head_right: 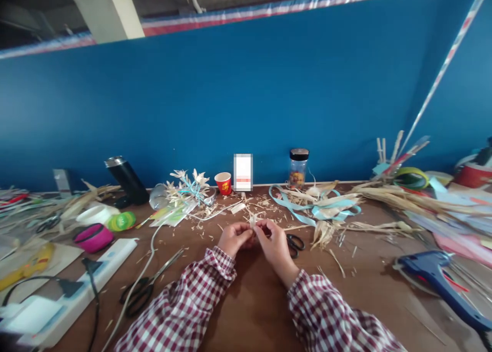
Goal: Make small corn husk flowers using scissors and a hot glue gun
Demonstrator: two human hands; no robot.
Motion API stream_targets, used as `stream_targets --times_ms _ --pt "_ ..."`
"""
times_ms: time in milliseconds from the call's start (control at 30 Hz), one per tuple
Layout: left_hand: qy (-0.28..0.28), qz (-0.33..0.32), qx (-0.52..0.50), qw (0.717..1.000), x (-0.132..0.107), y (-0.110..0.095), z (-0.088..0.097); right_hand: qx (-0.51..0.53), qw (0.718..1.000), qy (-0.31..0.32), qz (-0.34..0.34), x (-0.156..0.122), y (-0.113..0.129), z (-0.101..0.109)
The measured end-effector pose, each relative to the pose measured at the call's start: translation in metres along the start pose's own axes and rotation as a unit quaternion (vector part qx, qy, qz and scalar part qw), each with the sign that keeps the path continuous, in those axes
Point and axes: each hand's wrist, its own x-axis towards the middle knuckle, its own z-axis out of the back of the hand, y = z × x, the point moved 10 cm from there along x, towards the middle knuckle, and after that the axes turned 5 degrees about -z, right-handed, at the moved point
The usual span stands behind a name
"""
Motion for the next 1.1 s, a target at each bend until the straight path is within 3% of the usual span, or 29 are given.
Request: stream_targets --times_ms 1100 --pt "-0.008 -0.008 -0.012 1.000 -0.0005 -0.0061 0.0011 -0.008 1.000 -0.001 0.002 -0.0010 0.0010 0.0000"
